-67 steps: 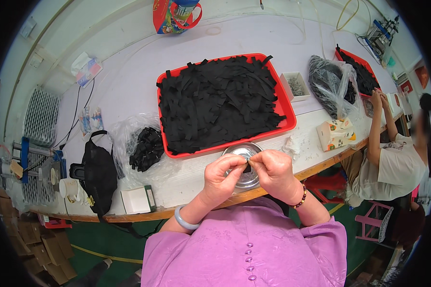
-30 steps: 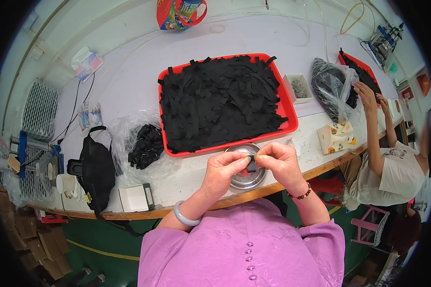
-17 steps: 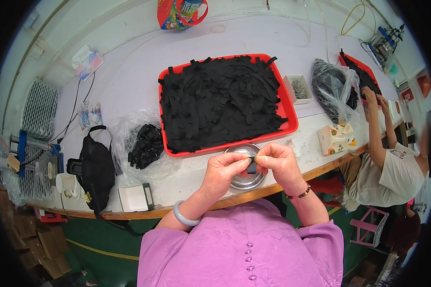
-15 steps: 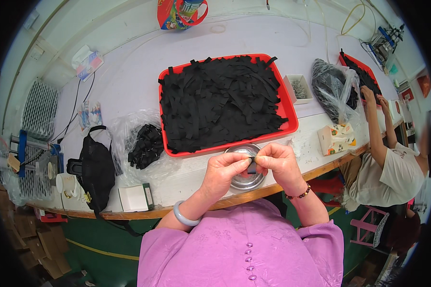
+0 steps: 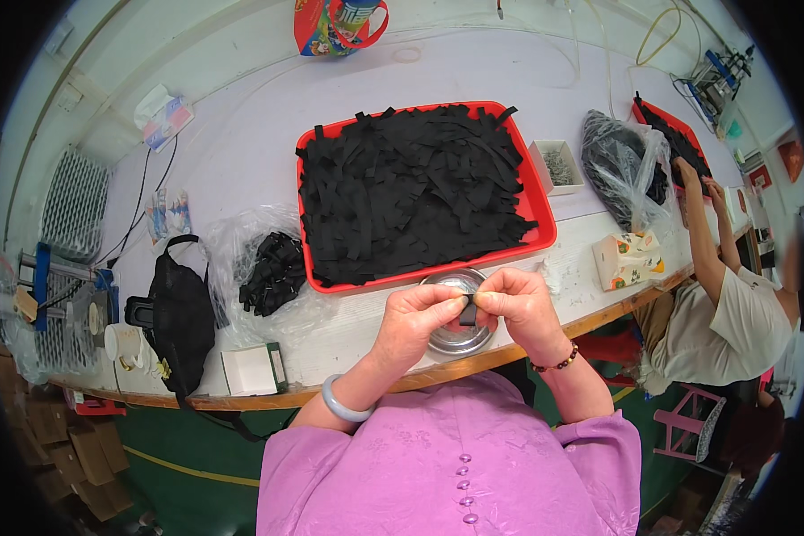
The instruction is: Assembling small black gaskets or seals onto circular metal components.
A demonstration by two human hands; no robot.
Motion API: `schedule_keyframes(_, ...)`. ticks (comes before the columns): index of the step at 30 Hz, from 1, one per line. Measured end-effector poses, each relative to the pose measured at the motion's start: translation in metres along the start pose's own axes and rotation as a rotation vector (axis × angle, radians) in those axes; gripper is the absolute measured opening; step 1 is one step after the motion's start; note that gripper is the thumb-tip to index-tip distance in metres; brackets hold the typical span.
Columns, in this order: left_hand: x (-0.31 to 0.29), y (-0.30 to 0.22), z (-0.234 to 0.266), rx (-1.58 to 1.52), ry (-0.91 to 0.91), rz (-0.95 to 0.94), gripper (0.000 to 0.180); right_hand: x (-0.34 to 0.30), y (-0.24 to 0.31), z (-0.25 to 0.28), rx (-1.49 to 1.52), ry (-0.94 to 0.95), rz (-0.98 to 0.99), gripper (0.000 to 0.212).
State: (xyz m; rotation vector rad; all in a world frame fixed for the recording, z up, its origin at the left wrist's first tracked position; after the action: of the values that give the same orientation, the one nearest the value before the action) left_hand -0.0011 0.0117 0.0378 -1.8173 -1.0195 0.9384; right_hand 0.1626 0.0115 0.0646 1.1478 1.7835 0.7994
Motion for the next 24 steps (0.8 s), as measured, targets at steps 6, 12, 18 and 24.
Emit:
schedule_keyframes(6, -0.001, -0.002, 0.0, 0.021, -0.002, 0.015, 0.013, 0.001, -0.001, 0.0, -0.008, -0.004, -0.002, 0.011)
schedule_keyframes(12, 0.0, -0.006, 0.002, 0.04, 0.036, 0.03, 0.013, 0.001, 0.0, 0.0, -0.032, 0.014, -0.012, 0.012)
schedule_keyframes(18, 0.001, -0.009, 0.003, 0.089, 0.083, 0.049, 0.014, 0.002, 0.002, 0.003, -0.046, 0.052, -0.041, 0.014)
schedule_keyframes(24, 0.0, -0.011, 0.002, 0.096, 0.089, 0.055, 0.013, 0.003, 0.002, 0.005, -0.04, 0.075, -0.061, 0.014)
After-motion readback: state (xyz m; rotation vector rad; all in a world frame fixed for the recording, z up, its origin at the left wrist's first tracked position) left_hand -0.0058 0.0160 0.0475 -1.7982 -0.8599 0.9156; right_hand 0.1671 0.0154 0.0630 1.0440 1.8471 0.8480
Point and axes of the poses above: each hand's wrist, its own x-axis towards the middle knuckle, its own z-axis out of the back of the hand, y = z × x, the point moved 2 cm from there along x, towards the middle knuckle, and after that the axes turned 12 degrees about x, right-handed, at the moved point
